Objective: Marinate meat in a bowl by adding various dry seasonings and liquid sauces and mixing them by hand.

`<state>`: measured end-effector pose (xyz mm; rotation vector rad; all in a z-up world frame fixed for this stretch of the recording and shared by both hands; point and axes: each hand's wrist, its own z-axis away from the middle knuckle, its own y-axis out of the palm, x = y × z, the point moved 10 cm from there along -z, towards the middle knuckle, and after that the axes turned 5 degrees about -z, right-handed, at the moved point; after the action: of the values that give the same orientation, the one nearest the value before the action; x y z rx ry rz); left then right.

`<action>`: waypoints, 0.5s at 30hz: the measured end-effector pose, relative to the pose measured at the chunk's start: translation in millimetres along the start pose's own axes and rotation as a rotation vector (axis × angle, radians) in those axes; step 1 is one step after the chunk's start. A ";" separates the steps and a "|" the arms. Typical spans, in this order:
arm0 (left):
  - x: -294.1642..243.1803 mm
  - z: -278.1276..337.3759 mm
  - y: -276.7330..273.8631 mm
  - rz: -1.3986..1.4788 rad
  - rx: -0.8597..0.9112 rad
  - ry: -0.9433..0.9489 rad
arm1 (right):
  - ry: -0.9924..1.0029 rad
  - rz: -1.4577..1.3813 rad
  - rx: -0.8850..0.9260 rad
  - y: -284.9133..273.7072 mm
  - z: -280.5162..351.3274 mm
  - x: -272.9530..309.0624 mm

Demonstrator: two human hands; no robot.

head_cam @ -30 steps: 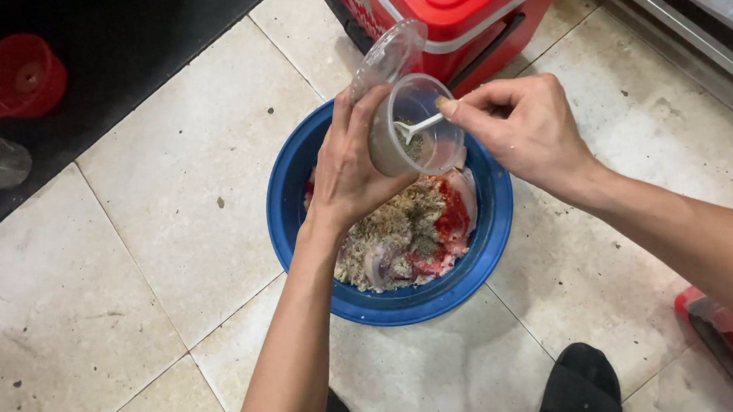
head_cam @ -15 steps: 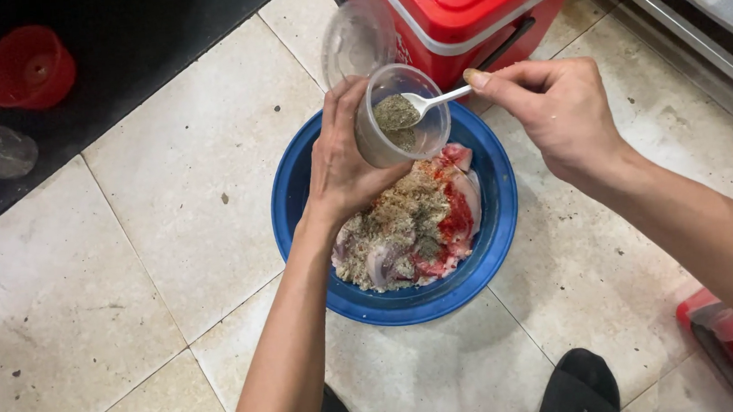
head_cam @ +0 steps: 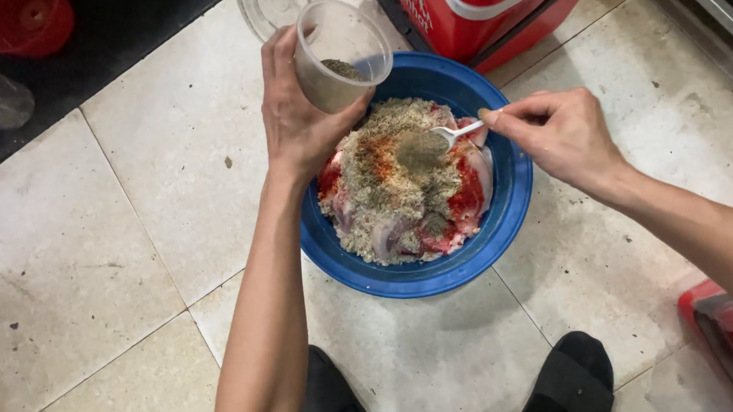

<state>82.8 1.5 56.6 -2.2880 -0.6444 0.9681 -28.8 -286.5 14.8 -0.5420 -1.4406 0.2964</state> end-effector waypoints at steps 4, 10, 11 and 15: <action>-1.1 -0.1 3.9 0.055 0.019 0.015 | -0.011 0.098 -0.021 -18.9 8.2 -13.5; -2.6 0.7 8.4 0.083 -0.011 0.057 | 0.158 0.174 0.086 5.3 29.8 -38.4; -4.1 0.1 8.6 0.089 -0.011 0.072 | 0.159 0.161 0.134 17.5 33.5 -39.1; -7.3 -1.1 5.1 0.083 -0.034 0.075 | -0.002 0.117 0.206 55.6 30.3 3.3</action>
<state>80.1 -7.0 57.4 -2.3854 -0.5425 0.9115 -51.1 -232.6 -10.0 -0.4582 -1.3644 0.5318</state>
